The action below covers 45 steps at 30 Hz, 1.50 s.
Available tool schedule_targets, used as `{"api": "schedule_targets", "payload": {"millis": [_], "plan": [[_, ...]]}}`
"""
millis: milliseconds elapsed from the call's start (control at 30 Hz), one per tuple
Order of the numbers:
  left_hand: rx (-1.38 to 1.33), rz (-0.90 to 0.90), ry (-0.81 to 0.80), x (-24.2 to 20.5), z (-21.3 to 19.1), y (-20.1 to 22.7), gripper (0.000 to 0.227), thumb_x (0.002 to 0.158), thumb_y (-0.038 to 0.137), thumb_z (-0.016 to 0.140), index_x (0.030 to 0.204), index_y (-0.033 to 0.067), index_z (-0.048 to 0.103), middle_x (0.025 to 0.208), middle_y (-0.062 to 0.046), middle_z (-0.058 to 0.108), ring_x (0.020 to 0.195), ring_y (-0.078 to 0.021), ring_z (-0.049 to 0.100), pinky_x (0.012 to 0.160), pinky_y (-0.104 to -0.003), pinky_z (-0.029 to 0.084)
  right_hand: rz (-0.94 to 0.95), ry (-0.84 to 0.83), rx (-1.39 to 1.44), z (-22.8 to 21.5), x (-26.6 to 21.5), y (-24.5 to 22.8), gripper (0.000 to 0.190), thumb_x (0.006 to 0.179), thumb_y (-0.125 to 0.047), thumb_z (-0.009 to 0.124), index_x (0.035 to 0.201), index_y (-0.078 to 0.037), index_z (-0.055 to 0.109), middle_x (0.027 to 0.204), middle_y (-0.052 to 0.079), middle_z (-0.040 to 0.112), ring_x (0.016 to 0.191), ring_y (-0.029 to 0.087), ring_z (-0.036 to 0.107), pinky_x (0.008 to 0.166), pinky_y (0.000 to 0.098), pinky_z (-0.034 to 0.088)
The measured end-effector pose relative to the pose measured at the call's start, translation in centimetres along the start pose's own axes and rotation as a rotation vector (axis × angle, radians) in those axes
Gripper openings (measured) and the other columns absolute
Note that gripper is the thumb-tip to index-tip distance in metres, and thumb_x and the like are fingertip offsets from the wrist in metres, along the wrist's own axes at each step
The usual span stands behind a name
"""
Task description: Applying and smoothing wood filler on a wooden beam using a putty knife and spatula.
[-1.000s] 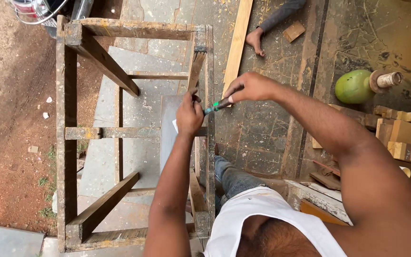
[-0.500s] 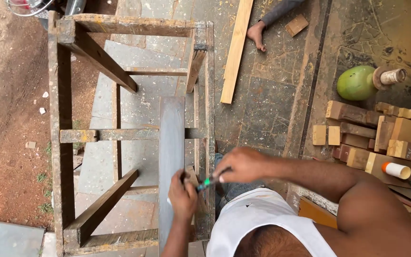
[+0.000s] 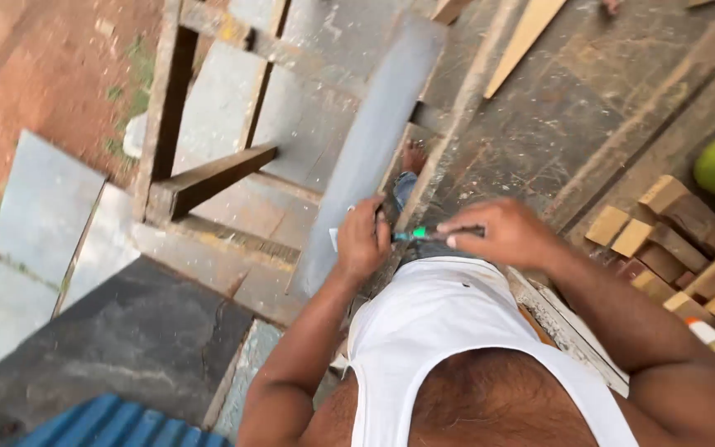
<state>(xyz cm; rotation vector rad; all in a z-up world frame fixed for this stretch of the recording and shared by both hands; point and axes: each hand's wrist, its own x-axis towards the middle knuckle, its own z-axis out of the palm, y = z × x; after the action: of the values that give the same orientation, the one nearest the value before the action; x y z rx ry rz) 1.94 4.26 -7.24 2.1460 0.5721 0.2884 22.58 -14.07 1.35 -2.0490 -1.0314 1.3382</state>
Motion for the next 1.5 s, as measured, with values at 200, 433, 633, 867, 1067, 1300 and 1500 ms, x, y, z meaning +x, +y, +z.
{"api": "schedule_targets", "payload": {"millis": [200, 433, 633, 867, 1067, 1300, 1500], "plan": [[-0.018, -0.106, -0.018, 4.7, 0.7, -0.5, 0.037, 0.090, 0.005, 0.058, 0.127, 0.0097, 0.059, 0.109, -0.015, 0.070, 0.096, -0.0364, 0.069, 0.084, -0.048, 0.055, 0.100, -0.052, 0.001, -5.0, 3.3, -3.0, 0.028, 0.086, -0.032, 0.077, 0.111, -0.022, 0.080, 0.093, 0.003, 0.078, 0.064, 0.013, 0.068, 0.057, 0.0305, 0.056], [-0.030, 0.078, -0.139, 27.6, 12.6, 0.5, 0.040, 0.093, 0.014, 0.050, 0.132, 0.0144, 0.055, 0.104, -0.009, 0.071, 0.091, -0.0289, 0.071, 0.079, -0.049, 0.056, 0.416, 0.277, 0.103, -19.6, 7.0, 5.1, 0.021, 0.096, -0.025, 0.075, 0.117, -0.022, 0.077, 0.077, 0.000, 0.065, 0.056, 0.010, 0.043, 0.047, 0.0291, 0.032], [-0.032, -0.022, -0.142, 7.7, 4.8, -1.5, 0.042, 0.092, 0.016, 0.055, 0.134, 0.0123, 0.054, 0.122, -0.013, 0.067, 0.108, -0.0319, 0.068, 0.091, -0.047, 0.055, 0.348, 0.070, 0.139, -6.2, 2.3, 0.6, 0.027, 0.086, -0.025, 0.079, 0.113, -0.023, 0.079, 0.077, 0.001, 0.069, 0.057, 0.009, 0.052, 0.047, 0.0264, 0.041], [-0.040, -0.132, -0.018, -0.4, 0.0, -1.1, 0.036, 0.090, 0.001, 0.057, 0.125, 0.0044, 0.059, 0.110, -0.018, 0.069, 0.095, -0.0361, 0.070, 0.085, -0.046, 0.057, -0.082, -0.101, 0.016, -0.4, 1.2, -1.8, 0.023, 0.090, -0.030, 0.075, 0.110, -0.020, 0.080, 0.088, 0.003, 0.077, 0.066, 0.012, 0.066, 0.056, 0.0264, 0.055], [-0.169, 0.010, -0.254, 25.2, 13.6, 2.4, 0.042, 0.093, 0.013, 0.050, 0.135, 0.0141, 0.052, 0.107, -0.013, 0.071, 0.093, -0.0331, 0.071, 0.081, -0.049, 0.056, 0.435, 0.237, 0.058, -19.2, 4.4, 6.5, 0.026, 0.090, -0.026, 0.076, 0.116, -0.022, 0.079, 0.076, 0.004, 0.069, 0.055, 0.010, 0.048, 0.046, 0.0276, 0.038], [-0.158, 0.021, -0.090, 14.3, 9.6, 1.0, 0.044, 0.093, 0.013, 0.056, 0.137, 0.0113, 0.053, 0.115, -0.015, 0.067, 0.105, -0.0342, 0.067, 0.093, -0.049, 0.054, 0.445, 0.089, 0.034, -12.6, 2.6, 5.1, 0.028, 0.086, -0.029, 0.079, 0.113, -0.024, 0.081, 0.081, 0.007, 0.074, 0.064, 0.014, 0.059, 0.056, 0.0320, 0.046], [0.079, -0.142, 0.078, -9.8, -2.4, -3.2, 0.043, 0.085, -0.001, 0.055, 0.128, 0.0042, 0.055, 0.112, -0.018, 0.067, 0.097, -0.0374, 0.068, 0.084, -0.049, 0.055, -0.177, -0.169, -0.054, 5.0, 1.0, -4.0, 0.026, 0.087, -0.035, 0.076, 0.109, -0.021, 0.081, 0.103, 0.005, 0.080, 0.089, 0.019, 0.073, 0.078, 0.0381, 0.059]]}}
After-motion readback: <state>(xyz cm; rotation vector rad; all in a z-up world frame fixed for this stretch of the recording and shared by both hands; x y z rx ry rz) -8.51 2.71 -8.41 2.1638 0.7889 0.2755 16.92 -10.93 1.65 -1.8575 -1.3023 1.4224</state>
